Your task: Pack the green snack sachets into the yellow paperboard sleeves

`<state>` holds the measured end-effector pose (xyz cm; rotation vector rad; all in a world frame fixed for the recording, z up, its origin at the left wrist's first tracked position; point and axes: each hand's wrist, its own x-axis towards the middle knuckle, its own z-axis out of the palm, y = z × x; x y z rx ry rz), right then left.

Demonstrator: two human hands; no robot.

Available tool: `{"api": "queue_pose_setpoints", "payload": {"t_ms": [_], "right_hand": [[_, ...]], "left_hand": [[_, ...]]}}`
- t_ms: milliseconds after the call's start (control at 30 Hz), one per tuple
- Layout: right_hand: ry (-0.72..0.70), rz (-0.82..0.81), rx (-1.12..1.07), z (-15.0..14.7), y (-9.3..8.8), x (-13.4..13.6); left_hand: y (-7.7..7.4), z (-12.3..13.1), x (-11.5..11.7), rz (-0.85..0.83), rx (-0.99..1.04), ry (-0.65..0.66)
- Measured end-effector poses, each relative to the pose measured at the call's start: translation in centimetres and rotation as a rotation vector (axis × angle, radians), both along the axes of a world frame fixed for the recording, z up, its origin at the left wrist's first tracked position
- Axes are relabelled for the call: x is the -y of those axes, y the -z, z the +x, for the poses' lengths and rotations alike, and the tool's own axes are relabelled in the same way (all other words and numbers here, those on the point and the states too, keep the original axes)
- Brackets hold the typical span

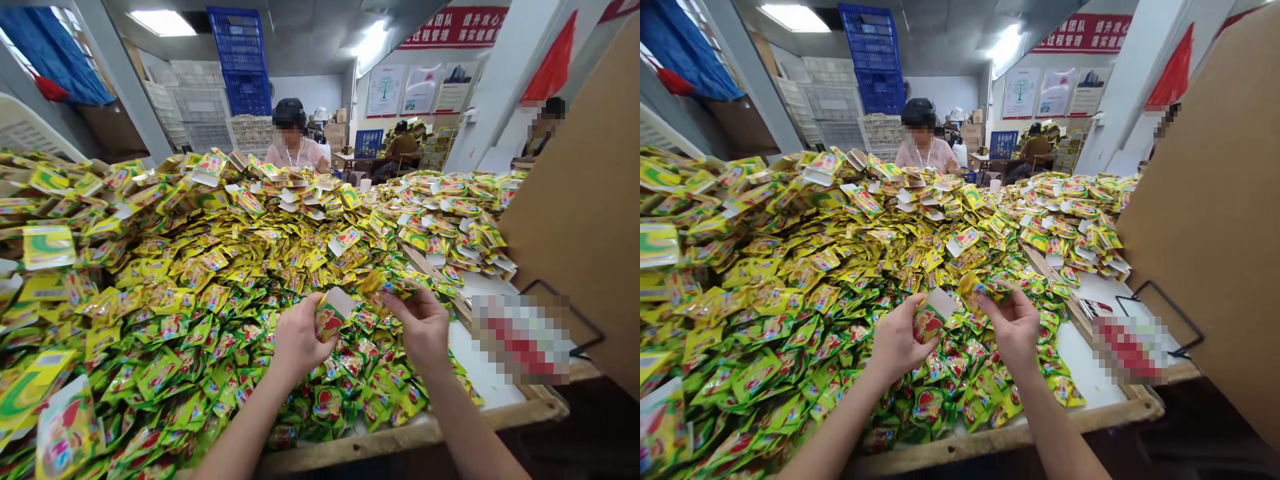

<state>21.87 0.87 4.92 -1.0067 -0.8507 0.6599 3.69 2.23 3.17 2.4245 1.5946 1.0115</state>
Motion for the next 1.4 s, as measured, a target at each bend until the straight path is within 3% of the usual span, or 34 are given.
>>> {"api": "queue_pose_setpoints", "payload": {"t_ms": [100,267,433,533,733,867,1067,1200,1267,1400], "right_hand": [[-0.147,0.042,0.295,-0.2,-1.9,2.0],[-0.487,-0.179,0.709,0.3,-3.3,2.1],[-0.431,-0.167,0.979,-0.4,-3.7,2.2],[-0.458,-0.121,0.962,-1.2,-3.8,2.6],[-0.521,-0.192,0.977,-0.9,-4.7,2.2],[-0.555,-0.191,1.041,-1.6,-4.5,1.9],[-0.657,-0.338,0.644,-1.8,-4.5,1.9],[-0.557,-0.374,0.736,-1.6,-5.1,1.8],[-0.511,-0.354,0.721,-2.0,-4.5,1.9],[-0.559,-0.406,0.534,-2.9,-2.1,2.3]], "left_hand": [[0.7,-0.4,1.0,0.115,0.023,0.091],[1.0,-1.3,1.8,0.242,0.057,0.142],[1.1,-1.5,1.8,0.226,-0.036,0.219],[1.0,-1.5,1.9,0.174,0.002,0.209],[1.2,-1.5,2.3,0.249,0.086,0.272],[1.5,-1.2,2.5,0.174,0.076,0.298],[1.2,-1.4,2.7,0.030,0.176,0.330],[1.1,-1.4,2.7,0.026,0.166,0.355],[1.2,-1.2,2.8,0.001,0.168,0.317],[1.7,-0.7,2.9,-0.003,0.123,0.216]]}}
